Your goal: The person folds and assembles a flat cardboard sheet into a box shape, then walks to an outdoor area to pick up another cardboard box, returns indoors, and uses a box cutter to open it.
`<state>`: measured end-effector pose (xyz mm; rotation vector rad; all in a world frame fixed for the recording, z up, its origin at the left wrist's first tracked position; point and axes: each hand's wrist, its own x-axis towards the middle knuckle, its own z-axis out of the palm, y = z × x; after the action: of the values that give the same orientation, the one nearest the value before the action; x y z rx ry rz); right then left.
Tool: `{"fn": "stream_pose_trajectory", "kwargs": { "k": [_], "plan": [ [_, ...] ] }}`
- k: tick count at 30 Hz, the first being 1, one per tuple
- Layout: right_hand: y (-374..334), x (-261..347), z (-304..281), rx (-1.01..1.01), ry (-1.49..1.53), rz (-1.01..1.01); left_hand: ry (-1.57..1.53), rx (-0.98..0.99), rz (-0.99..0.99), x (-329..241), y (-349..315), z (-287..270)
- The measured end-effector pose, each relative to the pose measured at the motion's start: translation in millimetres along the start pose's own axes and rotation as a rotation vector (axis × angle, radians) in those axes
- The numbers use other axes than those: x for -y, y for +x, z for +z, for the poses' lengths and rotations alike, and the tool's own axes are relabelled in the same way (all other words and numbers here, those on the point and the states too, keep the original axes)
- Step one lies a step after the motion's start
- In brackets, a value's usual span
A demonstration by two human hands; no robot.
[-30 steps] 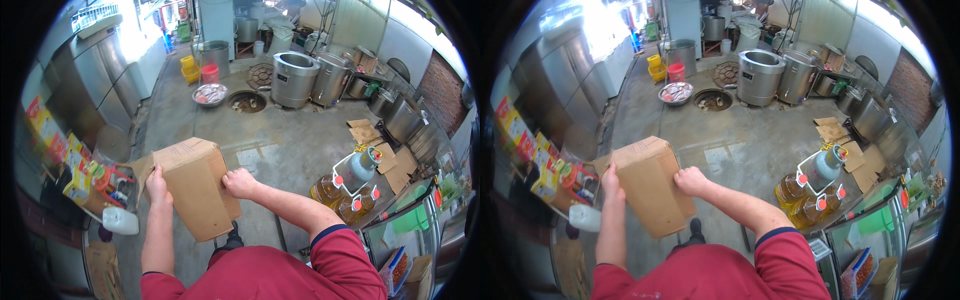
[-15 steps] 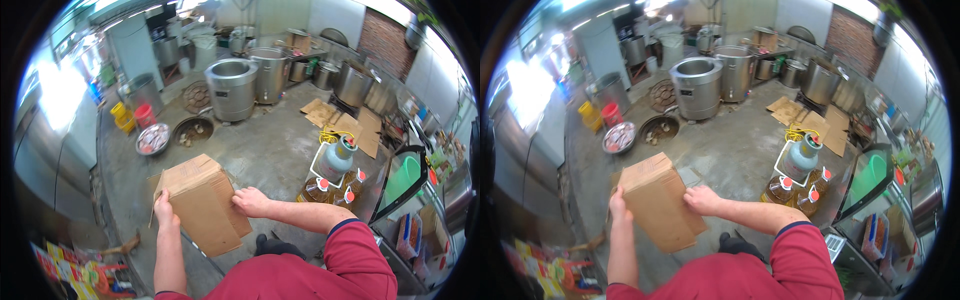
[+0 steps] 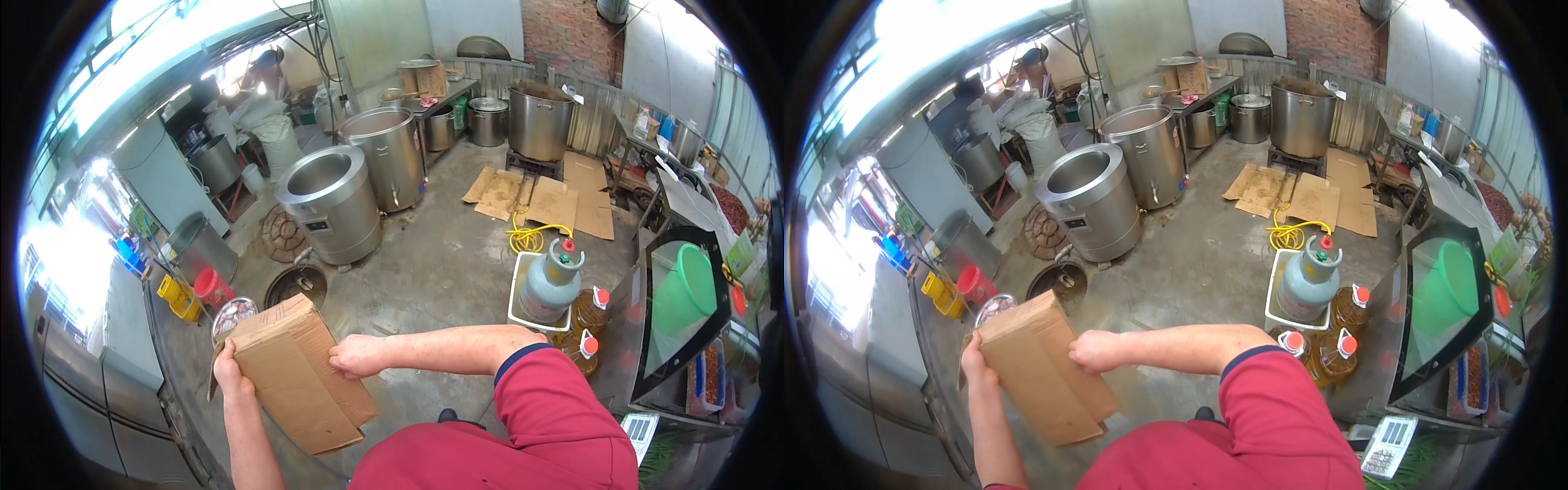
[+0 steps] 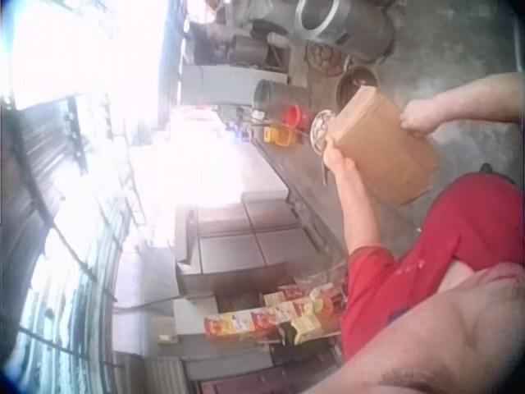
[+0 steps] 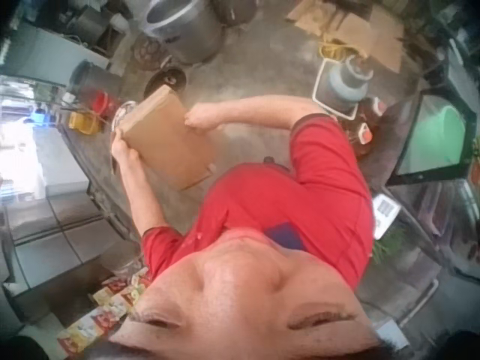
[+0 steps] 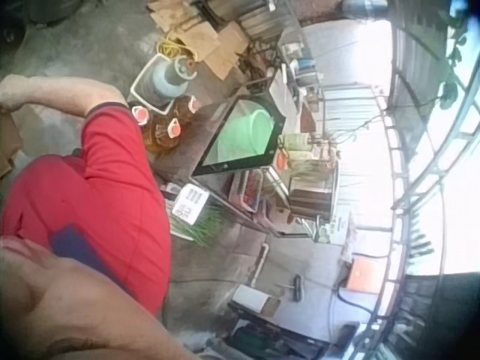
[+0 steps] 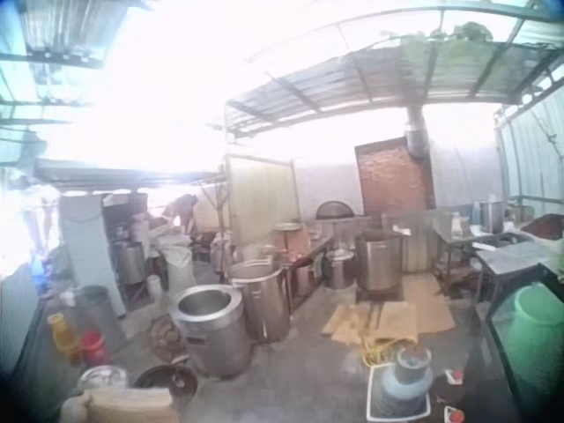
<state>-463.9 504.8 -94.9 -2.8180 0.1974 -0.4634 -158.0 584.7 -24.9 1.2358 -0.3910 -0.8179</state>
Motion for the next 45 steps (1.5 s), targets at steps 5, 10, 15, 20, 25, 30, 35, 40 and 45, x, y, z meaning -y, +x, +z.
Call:
{"fn": "stream_pose_trajectory", "kwargs": {
  "k": [5,10,15,20,25,30,35,40,45],
  "plan": [
    [-8,-77,-28,-0.154,-0.156,0.124,-0.052,0.081,-0.193,15,59,80],
    [-18,-152,-47,-0.149,-0.306,0.471,-0.023,0.297,-0.236,45,138,181],
    [-38,-240,-76,-0.1,-0.368,0.588,0.01,0.518,-0.373,89,226,299],
    [-29,-328,-126,0.196,-0.374,0.647,-0.001,0.586,-0.351,138,309,412],
    [-20,-372,-163,0.154,-0.297,0.602,0.053,0.72,-0.241,151,362,501],
    [-22,-398,-181,0.123,-0.279,0.704,0.147,0.811,-0.196,165,390,567],
    [-37,-429,-190,-0.113,-0.485,0.981,0.098,0.836,-0.383,182,402,626],
    [-56,-495,-204,0.166,-0.476,0.989,0.115,0.914,-0.34,193,397,685],
    [-85,-562,-234,0.211,-0.421,0.899,0.221,0.91,-0.216,192,393,749]
  ]
}}
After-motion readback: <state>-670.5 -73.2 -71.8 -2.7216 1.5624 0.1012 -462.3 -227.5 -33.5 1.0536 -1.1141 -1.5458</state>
